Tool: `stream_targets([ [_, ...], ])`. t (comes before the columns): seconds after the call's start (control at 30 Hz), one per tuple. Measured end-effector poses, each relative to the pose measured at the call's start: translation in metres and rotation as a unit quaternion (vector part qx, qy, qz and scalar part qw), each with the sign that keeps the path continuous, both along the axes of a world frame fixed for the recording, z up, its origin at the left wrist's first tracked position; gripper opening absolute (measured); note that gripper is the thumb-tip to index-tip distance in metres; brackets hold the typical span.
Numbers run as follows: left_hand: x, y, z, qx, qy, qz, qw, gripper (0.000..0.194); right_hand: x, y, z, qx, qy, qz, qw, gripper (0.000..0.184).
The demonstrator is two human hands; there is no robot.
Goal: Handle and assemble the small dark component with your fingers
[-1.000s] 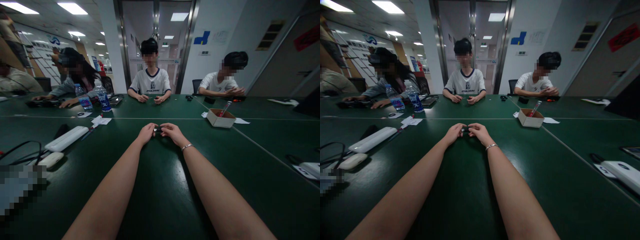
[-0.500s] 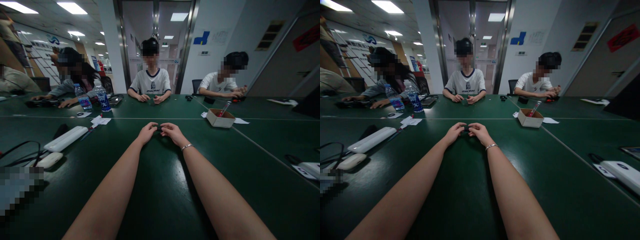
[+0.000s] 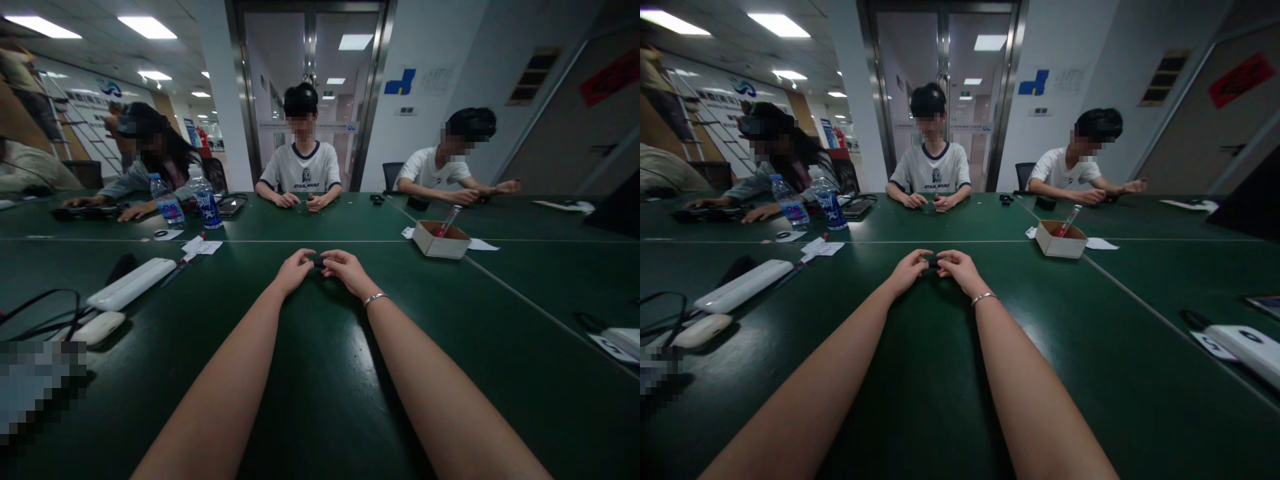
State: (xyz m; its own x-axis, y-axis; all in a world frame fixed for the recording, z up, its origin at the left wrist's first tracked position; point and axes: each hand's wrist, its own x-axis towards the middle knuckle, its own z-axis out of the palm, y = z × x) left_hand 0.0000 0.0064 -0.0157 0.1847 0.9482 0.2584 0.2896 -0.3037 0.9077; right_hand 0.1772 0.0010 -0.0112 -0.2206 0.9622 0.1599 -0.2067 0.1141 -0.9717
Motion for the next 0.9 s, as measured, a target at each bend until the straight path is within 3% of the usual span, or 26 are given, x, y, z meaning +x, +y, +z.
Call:
stream_targets([
  [0.13,0.0,0.0005,-0.0005,-0.024,-0.011,-0.021,0.999,0.033,0.0,-0.0003,0.0004,0.004,0.001,0.002,1.0,0.024],
  [0.9,0.0005,-0.0011,0.0015,-0.026,-0.017,0.004,0.999,0.031,0.0002,-0.0001,0.0006,-0.002,0.004,-0.001,1.0,0.024],
])
